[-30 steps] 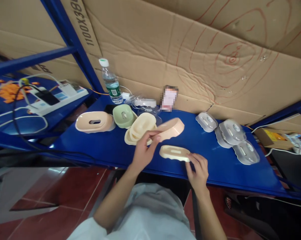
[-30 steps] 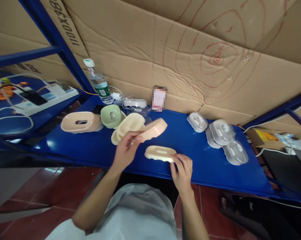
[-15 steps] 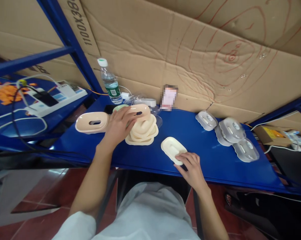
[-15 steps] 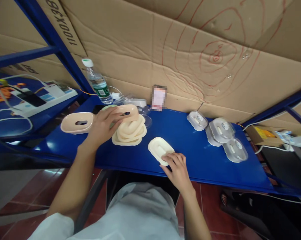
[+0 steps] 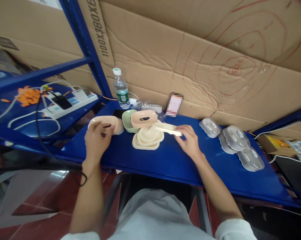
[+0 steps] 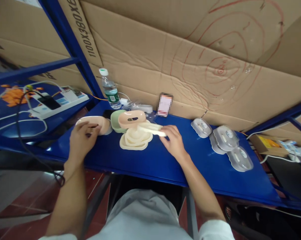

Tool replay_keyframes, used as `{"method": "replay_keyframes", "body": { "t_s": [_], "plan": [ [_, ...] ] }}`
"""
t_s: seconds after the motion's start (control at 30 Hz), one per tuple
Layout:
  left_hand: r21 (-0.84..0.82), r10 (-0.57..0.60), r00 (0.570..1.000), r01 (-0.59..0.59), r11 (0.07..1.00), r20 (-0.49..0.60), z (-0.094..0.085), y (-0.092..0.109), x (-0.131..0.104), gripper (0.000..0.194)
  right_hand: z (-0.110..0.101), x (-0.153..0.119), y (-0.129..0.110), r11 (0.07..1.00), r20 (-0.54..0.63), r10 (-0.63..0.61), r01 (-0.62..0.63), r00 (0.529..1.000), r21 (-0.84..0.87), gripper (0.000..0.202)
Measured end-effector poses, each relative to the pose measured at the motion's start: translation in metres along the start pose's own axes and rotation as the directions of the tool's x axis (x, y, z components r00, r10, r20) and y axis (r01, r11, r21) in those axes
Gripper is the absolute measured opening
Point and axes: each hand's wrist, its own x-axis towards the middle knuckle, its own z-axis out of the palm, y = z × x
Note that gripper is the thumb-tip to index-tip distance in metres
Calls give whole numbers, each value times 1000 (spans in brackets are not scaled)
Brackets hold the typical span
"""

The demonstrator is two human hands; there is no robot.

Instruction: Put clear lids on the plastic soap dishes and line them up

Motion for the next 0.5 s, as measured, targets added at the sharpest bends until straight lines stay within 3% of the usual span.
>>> {"method": "replay_keyframes", "body": {
  "t_s": [0.1,0.2,0.33,0.5],
  "plan": [
    [-8,21,999,-21,1000,38,2,4,-1,43,34,50,19,995,48,-81,83,996,-48,24],
    [-11,32,992,-31,999,125,1,11,-5,41,63,74,29,990,96,-130,135,987,-46,27],
    [-29,48,984,-44,999,174,3,14,-7,39,81,72,30,988,188,-155,152,970,27,31],
    [-36,46,990,-41,999,137,11,10,-4,40,80,62,23,984,295,-179,163,939,77,42]
  ]
}}
